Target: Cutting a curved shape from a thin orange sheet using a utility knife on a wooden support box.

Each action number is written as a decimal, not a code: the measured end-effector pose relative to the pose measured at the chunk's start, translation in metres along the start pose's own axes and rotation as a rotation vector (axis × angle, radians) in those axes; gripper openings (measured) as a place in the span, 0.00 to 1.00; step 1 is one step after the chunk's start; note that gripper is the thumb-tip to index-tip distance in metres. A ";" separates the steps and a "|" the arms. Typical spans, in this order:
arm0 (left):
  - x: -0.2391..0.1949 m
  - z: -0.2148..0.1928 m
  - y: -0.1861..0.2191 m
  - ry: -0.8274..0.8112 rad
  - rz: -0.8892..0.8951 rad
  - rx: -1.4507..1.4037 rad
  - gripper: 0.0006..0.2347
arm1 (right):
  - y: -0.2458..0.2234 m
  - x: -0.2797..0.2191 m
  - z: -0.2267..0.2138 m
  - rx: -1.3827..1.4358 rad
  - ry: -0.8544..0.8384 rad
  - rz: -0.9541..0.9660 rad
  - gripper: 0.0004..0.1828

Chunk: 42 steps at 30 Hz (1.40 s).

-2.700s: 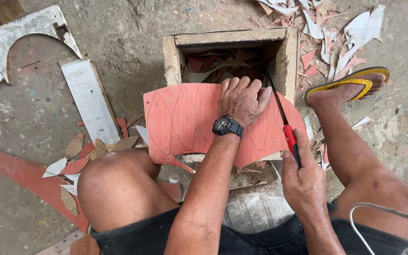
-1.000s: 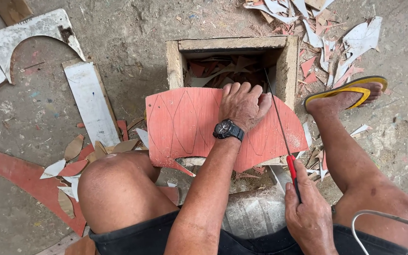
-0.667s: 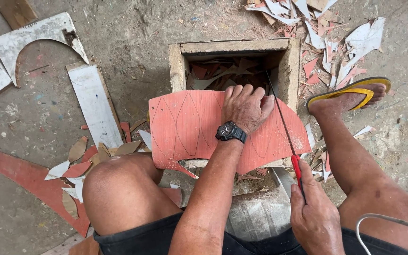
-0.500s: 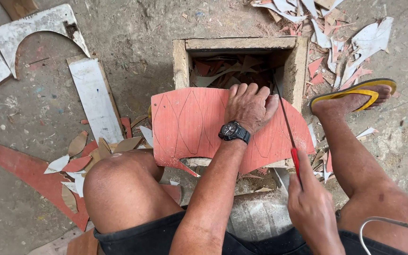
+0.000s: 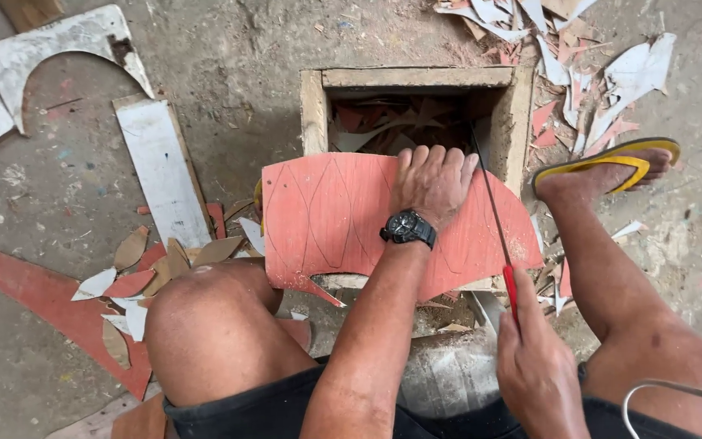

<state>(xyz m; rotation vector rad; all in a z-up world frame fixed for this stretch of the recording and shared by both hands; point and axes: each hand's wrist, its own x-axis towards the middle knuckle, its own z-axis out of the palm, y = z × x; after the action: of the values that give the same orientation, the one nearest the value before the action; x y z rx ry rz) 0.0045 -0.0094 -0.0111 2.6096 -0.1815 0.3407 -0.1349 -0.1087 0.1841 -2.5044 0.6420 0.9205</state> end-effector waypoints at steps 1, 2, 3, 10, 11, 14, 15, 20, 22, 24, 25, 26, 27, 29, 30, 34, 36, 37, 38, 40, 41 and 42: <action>0.001 0.000 -0.001 0.016 0.000 0.013 0.17 | 0.000 -0.012 -0.003 0.019 0.032 0.066 0.35; 0.002 -0.001 -0.002 0.031 0.000 0.026 0.17 | 0.000 -0.025 -0.007 0.039 0.065 0.132 0.35; 0.000 0.000 -0.004 0.031 -0.003 0.028 0.17 | -0.004 -0.022 -0.009 0.037 0.062 0.129 0.35; 0.002 0.006 -0.001 0.048 0.021 0.029 0.17 | -0.032 0.037 -0.014 -0.011 -0.087 0.037 0.36; 0.000 0.006 -0.002 0.019 0.004 0.025 0.17 | -0.041 0.046 -0.018 -0.002 -0.089 0.067 0.36; 0.002 0.002 -0.003 0.057 0.019 0.049 0.17 | -0.045 0.040 -0.023 0.016 -0.076 0.077 0.36; 0.002 0.002 -0.002 0.063 0.022 0.048 0.17 | -0.039 0.032 -0.023 0.017 -0.069 0.075 0.36; 0.002 -0.002 -0.004 0.036 0.010 0.027 0.16 | -0.012 -0.020 -0.028 0.053 -0.063 0.276 0.37; 0.001 0.000 -0.002 0.038 0.030 0.015 0.16 | 0.012 -0.036 -0.016 0.063 0.018 0.250 0.37; -0.001 -0.002 -0.005 0.056 0.016 0.021 0.16 | 0.013 -0.030 -0.016 0.049 0.087 0.192 0.36; 0.000 -0.001 -0.005 0.058 0.019 0.033 0.16 | 0.001 -0.018 -0.019 0.050 -0.016 0.220 0.36; 0.000 0.001 -0.004 0.060 0.023 0.044 0.16 | -0.010 -0.006 -0.022 0.052 -0.119 0.248 0.35; -0.003 0.000 -0.004 0.049 0.017 0.043 0.16 | -0.021 0.006 -0.021 0.047 -0.128 0.256 0.35; 0.004 0.001 -0.005 0.063 0.013 0.033 0.16 | -0.049 0.038 -0.023 0.044 -0.106 0.070 0.34; 0.004 0.000 -0.002 0.072 0.025 0.031 0.16 | -0.045 0.044 -0.020 0.052 -0.094 0.067 0.34; 0.002 0.009 -0.006 -0.017 -0.015 -0.013 0.18 | -0.040 0.062 -0.015 0.050 -0.046 -0.001 0.35; -0.005 0.012 -0.004 -0.019 -0.027 -0.029 0.19 | -0.035 0.055 -0.013 0.067 -0.042 -0.009 0.34; 0.001 0.012 -0.006 -0.038 -0.029 -0.020 0.19 | -0.036 0.056 -0.013 0.080 -0.043 0.001 0.34; 0.006 0.013 -0.007 -0.057 -0.032 -0.012 0.19 | -0.037 0.058 -0.013 0.092 -0.044 0.011 0.34; 0.014 0.015 -0.009 -0.051 -0.024 -0.030 0.19 | -0.042 0.062 -0.021 0.085 -0.037 0.010 0.34; 0.014 0.017 -0.007 -0.048 -0.015 -0.055 0.19 | -0.042 0.060 -0.023 0.078 -0.027 0.016 0.34; 0.005 0.015 -0.007 -0.066 -0.010 -0.060 0.19 | -0.039 0.054 -0.021 0.085 -0.034 0.034 0.34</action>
<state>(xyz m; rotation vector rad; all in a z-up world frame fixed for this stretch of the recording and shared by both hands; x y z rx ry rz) 0.0138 -0.0110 -0.0251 2.5632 -0.1989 0.2417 -0.0667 -0.1031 0.1702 -2.4052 0.6996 0.9264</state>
